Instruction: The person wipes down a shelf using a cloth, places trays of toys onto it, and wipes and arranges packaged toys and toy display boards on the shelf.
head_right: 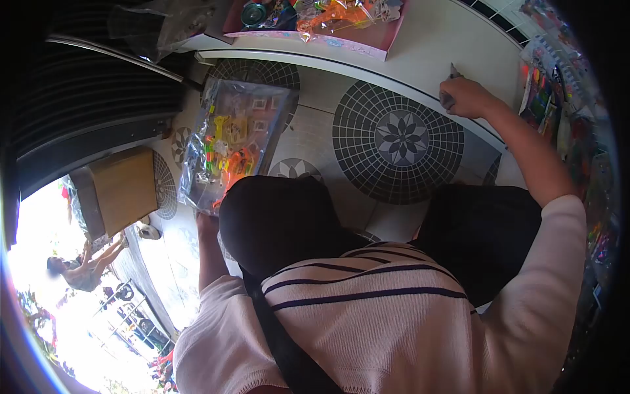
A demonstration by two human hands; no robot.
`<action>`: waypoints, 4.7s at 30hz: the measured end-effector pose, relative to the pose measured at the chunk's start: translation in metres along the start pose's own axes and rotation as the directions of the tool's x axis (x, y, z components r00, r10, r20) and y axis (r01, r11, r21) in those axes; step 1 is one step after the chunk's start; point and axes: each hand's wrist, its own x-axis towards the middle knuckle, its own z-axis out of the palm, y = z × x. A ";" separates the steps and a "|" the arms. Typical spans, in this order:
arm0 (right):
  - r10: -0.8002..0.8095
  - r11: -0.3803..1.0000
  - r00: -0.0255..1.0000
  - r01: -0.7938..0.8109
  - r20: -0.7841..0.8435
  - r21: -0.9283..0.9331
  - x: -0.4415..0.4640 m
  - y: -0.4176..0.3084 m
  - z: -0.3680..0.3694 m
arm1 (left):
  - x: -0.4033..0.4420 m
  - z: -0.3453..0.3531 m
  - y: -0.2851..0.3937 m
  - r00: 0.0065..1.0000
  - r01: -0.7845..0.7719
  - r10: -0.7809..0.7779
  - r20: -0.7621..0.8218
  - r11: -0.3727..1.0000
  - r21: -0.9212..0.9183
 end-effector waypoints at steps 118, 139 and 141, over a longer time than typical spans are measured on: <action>0.606 0.697 0.654 -0.161 -0.453 0.699 -0.246 -0.071 -0.058 | -0.121 0.583 0.015 -0.288 -0.899 -0.168 0.943 -0.291 -0.327; 0.670 0.439 0.647 0.050 -0.364 0.897 -0.141 0.033 -0.040 | -0.040 0.585 0.079 -0.012 -0.997 0.056 0.998 0.071 -0.016; 0.661 0.451 0.646 0.064 -0.381 0.890 -0.141 0.025 -0.041 | -0.066 0.589 0.064 0.009 -0.968 -0.002 1.000 0.249 0.009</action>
